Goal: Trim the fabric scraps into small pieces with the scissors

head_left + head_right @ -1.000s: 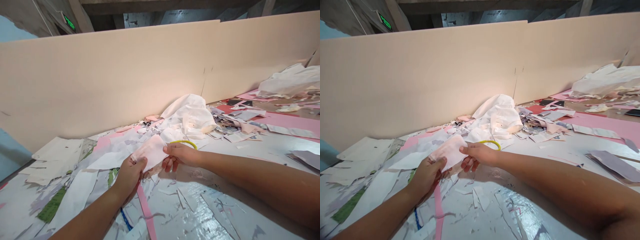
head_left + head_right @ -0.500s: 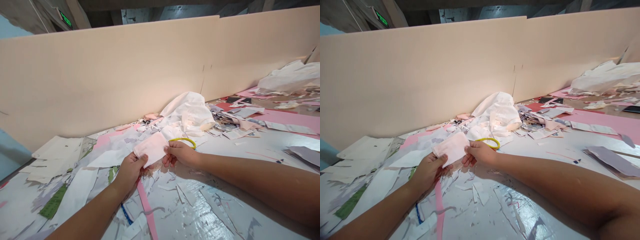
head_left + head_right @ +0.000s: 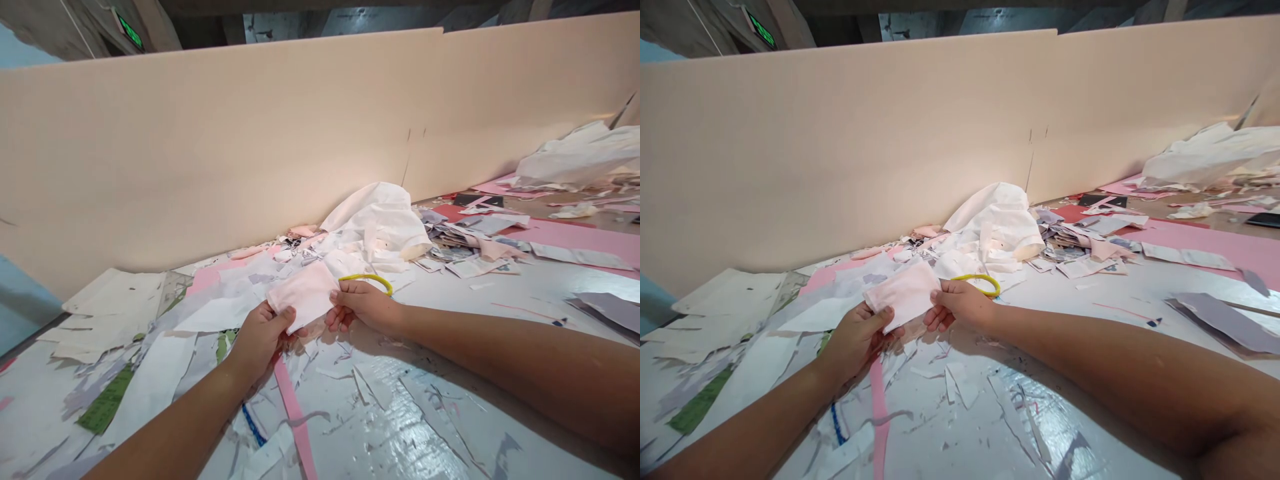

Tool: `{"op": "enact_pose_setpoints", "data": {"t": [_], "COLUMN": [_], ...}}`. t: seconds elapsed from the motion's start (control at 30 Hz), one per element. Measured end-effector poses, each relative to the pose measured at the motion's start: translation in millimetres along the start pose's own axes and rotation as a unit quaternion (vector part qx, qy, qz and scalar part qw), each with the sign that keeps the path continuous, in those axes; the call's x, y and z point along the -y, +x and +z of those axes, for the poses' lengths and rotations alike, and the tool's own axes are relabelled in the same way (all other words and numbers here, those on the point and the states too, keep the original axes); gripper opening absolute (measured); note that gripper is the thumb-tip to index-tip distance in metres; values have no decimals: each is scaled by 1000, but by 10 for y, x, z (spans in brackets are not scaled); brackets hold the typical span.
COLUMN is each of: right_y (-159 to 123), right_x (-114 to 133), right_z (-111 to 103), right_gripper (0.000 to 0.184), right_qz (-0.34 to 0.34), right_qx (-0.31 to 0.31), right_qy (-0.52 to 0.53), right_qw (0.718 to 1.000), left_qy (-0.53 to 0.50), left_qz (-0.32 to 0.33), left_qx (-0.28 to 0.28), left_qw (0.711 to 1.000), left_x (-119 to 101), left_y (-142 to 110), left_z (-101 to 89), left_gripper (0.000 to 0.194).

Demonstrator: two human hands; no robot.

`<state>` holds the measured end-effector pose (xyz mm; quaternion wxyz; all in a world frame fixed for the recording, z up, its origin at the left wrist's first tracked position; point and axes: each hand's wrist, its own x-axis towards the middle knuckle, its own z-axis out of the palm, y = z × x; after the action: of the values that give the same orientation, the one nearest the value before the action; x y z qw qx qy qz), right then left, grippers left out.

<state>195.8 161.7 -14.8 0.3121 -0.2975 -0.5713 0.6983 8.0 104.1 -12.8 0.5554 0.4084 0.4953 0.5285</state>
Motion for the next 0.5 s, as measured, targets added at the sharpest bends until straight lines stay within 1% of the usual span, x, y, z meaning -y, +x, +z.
{"op": "enact_pose_setpoints", "data": {"t": [0.1,0.17,0.2,0.23,0.27,0.33,0.4,0.5], "right_y": [-3,-11,-16,-21,-25,-26,-16,9], "right_x": [47,90,110,125,133,124,80,-18], "right_z": [-22,-21,-14,-1,14,48,75,93], "right_gripper": [15,14,14,13,12,12,11,8], "right_qz": [12,29,41,53,64,79,77,53], "right_qx": [8,34,52,69,83,94,80,38], "right_qy": [-12,-31,-43,-57,-71,-93,-96,-63], "right_qw": [1000,999,997,995,992,988,989,996], "left_qy": [1,6,10,20,44,97,129,120], "left_qz": [-14,-17,-18,-25,-25,-32,-32,-17], "left_qx": [59,135,147,149,149,124,90,36], "left_qw": [998,991,989,988,987,987,987,992], "left_x": [-118,-218,-259,-287,-299,-277,-214,-117], "left_y": [1,13,17,19,15,-7,-44,-91], "left_z": [-102,-166,-182,-184,-170,-104,-15,86], "left_gripper": [34,43,45,45,41,31,25,22]}}
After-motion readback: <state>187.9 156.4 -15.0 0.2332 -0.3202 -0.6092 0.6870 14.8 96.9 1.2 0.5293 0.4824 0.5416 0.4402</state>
